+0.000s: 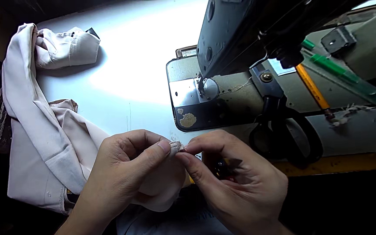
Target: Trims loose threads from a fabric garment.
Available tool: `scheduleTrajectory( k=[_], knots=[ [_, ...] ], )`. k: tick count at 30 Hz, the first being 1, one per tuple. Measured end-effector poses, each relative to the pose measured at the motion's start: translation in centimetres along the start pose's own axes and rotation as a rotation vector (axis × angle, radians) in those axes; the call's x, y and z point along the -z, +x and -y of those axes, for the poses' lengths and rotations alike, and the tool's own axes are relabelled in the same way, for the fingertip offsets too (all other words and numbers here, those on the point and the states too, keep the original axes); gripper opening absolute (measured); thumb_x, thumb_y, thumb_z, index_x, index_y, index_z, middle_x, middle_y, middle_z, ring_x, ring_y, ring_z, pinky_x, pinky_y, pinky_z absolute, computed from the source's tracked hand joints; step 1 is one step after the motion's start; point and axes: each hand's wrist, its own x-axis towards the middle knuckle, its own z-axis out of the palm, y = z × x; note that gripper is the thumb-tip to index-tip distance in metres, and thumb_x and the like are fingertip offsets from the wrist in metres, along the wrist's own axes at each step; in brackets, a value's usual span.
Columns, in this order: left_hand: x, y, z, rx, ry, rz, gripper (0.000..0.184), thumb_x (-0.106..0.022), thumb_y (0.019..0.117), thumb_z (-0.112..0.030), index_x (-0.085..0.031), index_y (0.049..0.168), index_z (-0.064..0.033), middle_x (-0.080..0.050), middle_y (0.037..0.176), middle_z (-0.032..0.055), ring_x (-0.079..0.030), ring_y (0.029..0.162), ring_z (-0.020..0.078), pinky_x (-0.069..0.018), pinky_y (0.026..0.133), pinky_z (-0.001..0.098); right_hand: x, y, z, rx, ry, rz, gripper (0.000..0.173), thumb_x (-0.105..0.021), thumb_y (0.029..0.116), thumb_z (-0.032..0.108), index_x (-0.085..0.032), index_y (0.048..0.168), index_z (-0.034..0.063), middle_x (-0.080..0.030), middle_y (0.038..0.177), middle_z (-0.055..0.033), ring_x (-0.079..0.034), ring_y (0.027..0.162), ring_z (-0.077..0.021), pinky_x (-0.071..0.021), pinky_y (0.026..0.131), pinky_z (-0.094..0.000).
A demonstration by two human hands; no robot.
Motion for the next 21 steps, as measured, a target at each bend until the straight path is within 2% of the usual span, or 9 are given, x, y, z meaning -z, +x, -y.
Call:
scheduleTrajectory(
  k=[2,4,8,11,15,19,21],
  knots=[
    [0.13,-0.04,0.03,0.006,-0.016,-0.001,0.016,-0.062,0.0994,-0.013,-0.075,0.095,-0.0062,-0.066,0.073,0.0049,-0.063,0.062,0.0072,-0.0543,0.056,0.0188,0.08,0.17,0.02,-0.032,0.031,0.014,0.008,-0.073,0.0908,0.006,-0.069,0.098,0.0038,-0.065,0.09,0.0029,-0.058,0.07,0.0028,-0.0494,0.057,-0.0092],
    [0.23,-0.1,0.13,0.0,-0.022,0.017,0.015,-0.062,0.0993,-0.014,-0.075,0.097,-0.0059,-0.067,0.075,0.0055,-0.064,0.064,0.008,-0.055,0.058,0.0197,0.09,0.19,-0.08,-0.046,0.036,0.014,0.008,-0.072,0.0902,0.006,-0.07,0.097,0.0048,-0.064,0.089,0.004,-0.055,0.069,0.0036,-0.0464,0.056,-0.0086],
    [0.11,-0.18,0.29,-0.095,0.064,0.051,0.014,-0.076,0.0911,-0.017,-0.073,0.101,-0.0065,-0.069,0.079,0.0039,-0.064,0.064,0.008,-0.0547,0.056,0.0184,0.04,0.13,-0.07,-0.05,0.039,0.012,0.008,-0.073,0.0901,0.007,-0.069,0.097,0.0058,-0.063,0.088,0.0046,-0.054,0.068,0.0047,-0.0447,0.055,-0.0076],
    [-0.09,-0.06,0.12,-0.111,0.116,0.015,0.007,-0.073,0.0924,-0.013,-0.073,0.096,-0.0067,-0.068,0.076,0.0034,-0.064,0.063,0.0084,-0.0548,0.055,0.0186,0.26,0.09,-0.1,-0.065,0.127,0.035,0.009,-0.072,0.0907,0.006,-0.069,0.099,0.0056,-0.065,0.089,0.0037,-0.055,0.068,0.0025,-0.0455,0.055,-0.0095],
    [-0.09,0.16,0.19,-0.058,0.055,0.027,0.005,-0.069,0.0941,-0.011,-0.071,0.093,-0.0067,-0.065,0.073,0.0038,-0.062,0.062,0.0076,-0.0523,0.054,0.0179,0.74,-0.03,-0.37,-0.13,0.289,0.06,0.008,-0.072,0.0922,0.008,-0.068,0.099,0.0075,-0.065,0.091,0.0031,-0.052,0.065,0.002,-0.0413,0.052,-0.01],
    [-0.02,0.18,0.33,-0.031,-0.004,0.055,0.01,-0.066,0.0972,-0.015,-0.07,0.094,-0.0068,-0.064,0.074,0.004,-0.061,0.062,0.0069,-0.0524,0.056,0.0174,0.92,-0.26,-0.54,-0.185,0.37,0.074,0.01,-0.072,0.0919,0.008,-0.067,0.1,0.0085,-0.065,0.092,0.0022,-0.052,0.065,0.0012,-0.0426,0.052,-0.0105],
    [0.08,0.07,0.43,-0.062,0.01,0.085,0.011,-0.07,0.0958,-0.019,-0.071,0.097,-0.008,-0.065,0.075,0.0022,-0.059,0.061,0.0055,-0.0509,0.055,0.0163,0.83,-0.25,-0.57,-0.183,0.376,0.072,0.009,-0.072,0.0915,0.007,-0.067,0.1,0.0081,-0.065,0.092,0.002,-0.052,0.065,0.0009,-0.0426,0.052,-0.0107]
  ],
)
